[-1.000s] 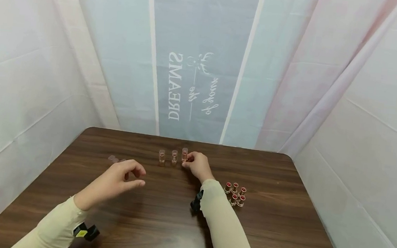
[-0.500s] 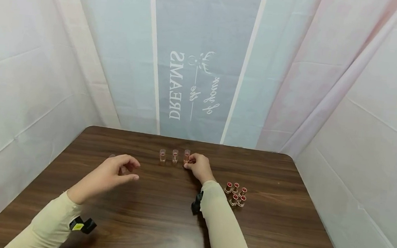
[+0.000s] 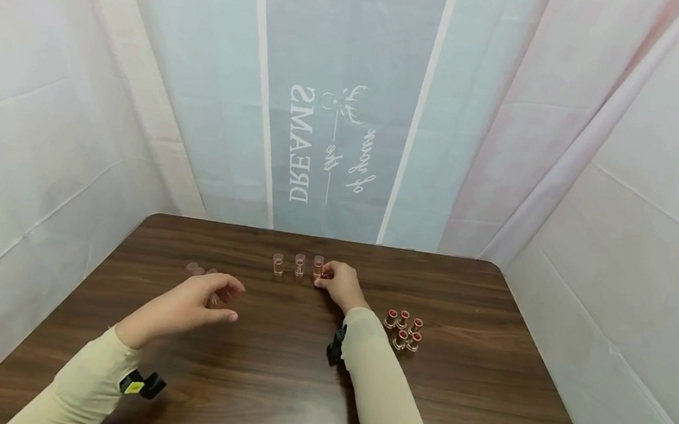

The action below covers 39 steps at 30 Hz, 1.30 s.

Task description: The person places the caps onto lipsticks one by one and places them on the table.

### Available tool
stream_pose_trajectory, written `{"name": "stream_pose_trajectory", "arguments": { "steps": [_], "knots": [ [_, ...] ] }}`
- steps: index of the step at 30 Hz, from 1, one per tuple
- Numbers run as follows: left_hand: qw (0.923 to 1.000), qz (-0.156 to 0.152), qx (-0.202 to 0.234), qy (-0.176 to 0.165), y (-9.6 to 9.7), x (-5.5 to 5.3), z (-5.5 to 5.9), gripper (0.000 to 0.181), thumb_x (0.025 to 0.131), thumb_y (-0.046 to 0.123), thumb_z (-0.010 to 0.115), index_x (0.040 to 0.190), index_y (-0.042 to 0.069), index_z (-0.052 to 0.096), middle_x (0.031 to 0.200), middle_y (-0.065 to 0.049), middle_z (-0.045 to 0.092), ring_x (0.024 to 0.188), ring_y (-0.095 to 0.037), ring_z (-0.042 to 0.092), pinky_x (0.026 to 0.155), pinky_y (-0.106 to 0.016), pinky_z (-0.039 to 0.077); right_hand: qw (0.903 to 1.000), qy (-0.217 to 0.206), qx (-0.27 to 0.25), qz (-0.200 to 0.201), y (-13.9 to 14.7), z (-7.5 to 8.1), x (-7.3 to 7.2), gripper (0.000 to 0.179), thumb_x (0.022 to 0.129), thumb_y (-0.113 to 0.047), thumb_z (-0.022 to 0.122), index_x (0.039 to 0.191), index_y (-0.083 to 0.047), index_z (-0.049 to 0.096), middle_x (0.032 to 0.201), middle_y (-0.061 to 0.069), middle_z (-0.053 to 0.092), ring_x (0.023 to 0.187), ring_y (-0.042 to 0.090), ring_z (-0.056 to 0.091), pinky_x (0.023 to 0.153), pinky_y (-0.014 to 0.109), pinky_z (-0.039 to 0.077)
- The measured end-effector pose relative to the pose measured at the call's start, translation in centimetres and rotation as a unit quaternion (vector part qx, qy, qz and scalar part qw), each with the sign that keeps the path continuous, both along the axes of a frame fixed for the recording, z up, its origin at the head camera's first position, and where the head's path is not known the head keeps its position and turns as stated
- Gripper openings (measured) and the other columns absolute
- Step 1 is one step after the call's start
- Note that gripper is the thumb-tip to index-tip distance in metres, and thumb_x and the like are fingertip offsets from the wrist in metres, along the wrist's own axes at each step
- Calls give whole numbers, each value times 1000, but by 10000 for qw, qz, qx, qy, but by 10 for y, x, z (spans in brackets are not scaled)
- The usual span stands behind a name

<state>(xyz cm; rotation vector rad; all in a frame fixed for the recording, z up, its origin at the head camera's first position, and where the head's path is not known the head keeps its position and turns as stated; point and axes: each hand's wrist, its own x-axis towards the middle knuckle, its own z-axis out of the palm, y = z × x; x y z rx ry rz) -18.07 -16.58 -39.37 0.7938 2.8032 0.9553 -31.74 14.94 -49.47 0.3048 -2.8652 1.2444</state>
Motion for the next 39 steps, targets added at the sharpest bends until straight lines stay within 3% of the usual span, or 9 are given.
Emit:
{"name": "stream_pose_trajectory", "arguments": {
  "steps": [5,10,16,20,23,26,30,32,39],
  "knots": [
    [9998,-84,-163,34,3,3,1,39,91,28,81,125,17,65,118,6,67,108,-18,63,93,-41,53,9996,-74,221,168,2,10,-1,36,87,-21,84,117,-8,70,107,6,72,99,21,67,89,43,55],
    [9996,-135,-230,121,2,7,2,40,91,30,80,125,16,65,120,5,67,109,-18,63,93,-41,53,9976,133,645,212,11,44,7,57,89,-33,83,133,-3,64,128,13,67,118,30,64,99,47,52],
    [9996,-112,-246,130,4,6,1,40,90,28,81,125,17,65,121,4,68,111,-16,63,95,-41,53,9915,857,980,50,28,103,41,55,96,-40,74,136,-5,62,135,15,63,127,34,58,105,51,47],
    [9992,-208,-246,218,5,4,-1,41,89,27,82,125,17,66,122,1,68,111,-17,63,95,-41,53,9852,1536,755,-29,50,127,74,47,98,-37,71,133,-7,64,132,12,66,127,32,58,107,51,45],
    [9990,-252,-214,315,6,5,-1,41,88,28,83,124,18,66,121,3,68,111,-18,63,95,-42,53,9786,1986,514,-153,71,128,98,41,98,-36,72,129,-10,68,127,10,67,124,30,59,104,51,46],
    [9986,-246,-195,417,7,5,-2,40,87,27,84,123,18,67,120,5,68,110,-17,63,94,-41,53,9744,2212,283,-290,90,119,120,36,97,-34,73,126,-13,70,123,6,68,118,26,61,98,49,49],
    [9984,-268,-166,465,9,5,-3,41,86,24,85,123,18,66,120,5,67,110,-18,63,94,-41,53,9715,2320,88,-473,108,104,139,29,96,-30,75,122,-16,71,120,2,68,113,21,62,93,33,50],
    [9985,-264,-147,447,10,5,-4,42,86,23,85,123,19,66,120,6,67,111,-19,63,94,-40,53,9700,2367,70,-550,114,99,145,27,96,-27,76,120,-17,72,120,0,69,111,20,62,91,26,47],
    [9986,-215,-147,468,11,7,-4,42,86,21,85,123,18,67,121,2,68,111,-19,63,94,-42,53,9634,2594,-6,-685,130,87,151,25,94,-18,77,118,-14,73,118,3,69,105,20,61,90,23,44]
  ]
}}
